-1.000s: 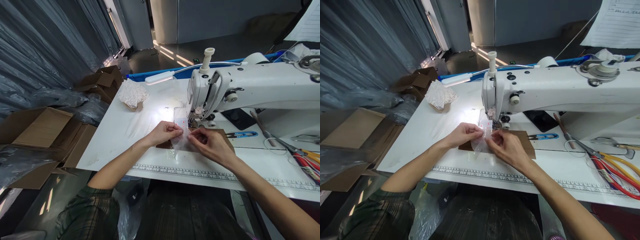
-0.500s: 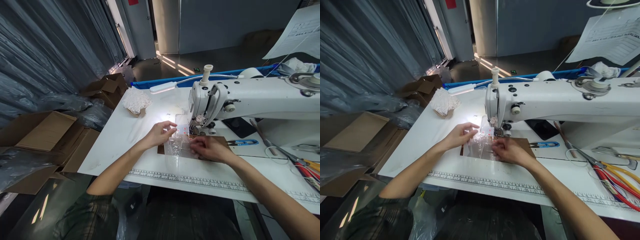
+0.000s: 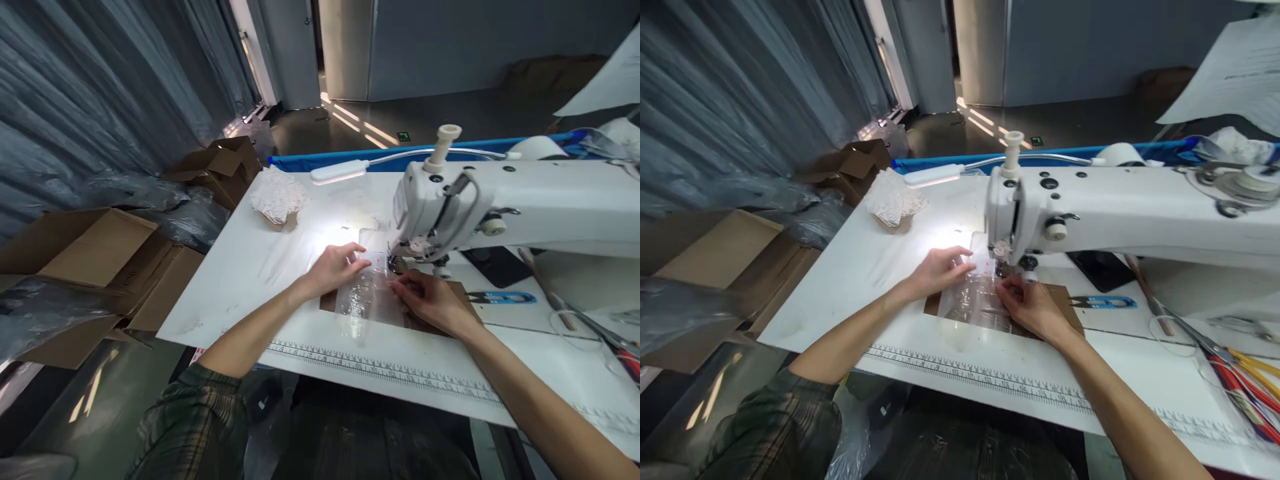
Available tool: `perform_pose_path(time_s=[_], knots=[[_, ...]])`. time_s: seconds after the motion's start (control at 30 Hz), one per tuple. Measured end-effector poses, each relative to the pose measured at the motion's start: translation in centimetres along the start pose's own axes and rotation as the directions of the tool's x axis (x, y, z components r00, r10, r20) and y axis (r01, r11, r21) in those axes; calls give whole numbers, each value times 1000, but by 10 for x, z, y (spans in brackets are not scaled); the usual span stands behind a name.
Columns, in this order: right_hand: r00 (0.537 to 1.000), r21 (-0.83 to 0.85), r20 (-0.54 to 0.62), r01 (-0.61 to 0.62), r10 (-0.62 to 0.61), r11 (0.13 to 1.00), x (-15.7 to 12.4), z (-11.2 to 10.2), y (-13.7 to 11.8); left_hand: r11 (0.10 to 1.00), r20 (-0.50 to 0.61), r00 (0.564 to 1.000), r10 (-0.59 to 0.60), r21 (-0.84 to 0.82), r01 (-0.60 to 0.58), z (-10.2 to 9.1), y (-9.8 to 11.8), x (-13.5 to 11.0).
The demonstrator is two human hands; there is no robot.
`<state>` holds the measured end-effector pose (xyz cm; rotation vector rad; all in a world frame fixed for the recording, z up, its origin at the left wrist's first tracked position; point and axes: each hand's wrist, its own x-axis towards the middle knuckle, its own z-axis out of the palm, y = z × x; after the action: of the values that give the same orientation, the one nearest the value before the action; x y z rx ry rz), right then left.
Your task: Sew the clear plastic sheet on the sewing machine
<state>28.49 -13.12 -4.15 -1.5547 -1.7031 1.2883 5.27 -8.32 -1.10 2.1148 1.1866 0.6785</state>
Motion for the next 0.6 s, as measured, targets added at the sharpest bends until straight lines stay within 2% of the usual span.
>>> perform_pose_path(time_s=[0.07,0.13,0.23,0.3,0.37,0.43,0.47,0.53,0.6], knots=[[995,-140,-21,94,-98,986,-5,-1,-3,994,87,995,42,97,-51,7,13,-11],[986,-268,-28,152,-165,951,-9,-3,-4,958,184,974,133,229,-174,16,28,-23],[963,-361,-60,224,-263,905,-13,-1,-2,872,207,952,227,392,-293,22,46,-40],[940,-428,-37,292,-339,855,-15,3,1,833,204,950,237,461,-307,14,48,-49],[913,-486,19,365,-408,794,-17,9,4,824,151,975,165,522,-220,-6,39,-55],[887,-472,106,443,-449,763,-20,14,3,815,-14,1000,11,580,0,-35,18,-57],[877,-436,146,472,-457,766,-21,17,0,804,-148,986,-78,576,149,-50,4,-57],[874,-344,183,485,-450,804,-23,21,-10,784,-353,906,-235,482,391,-78,-27,-56],[897,-266,133,442,-421,857,-21,27,-26,821,-459,826,-327,295,489,-96,-57,-55]])
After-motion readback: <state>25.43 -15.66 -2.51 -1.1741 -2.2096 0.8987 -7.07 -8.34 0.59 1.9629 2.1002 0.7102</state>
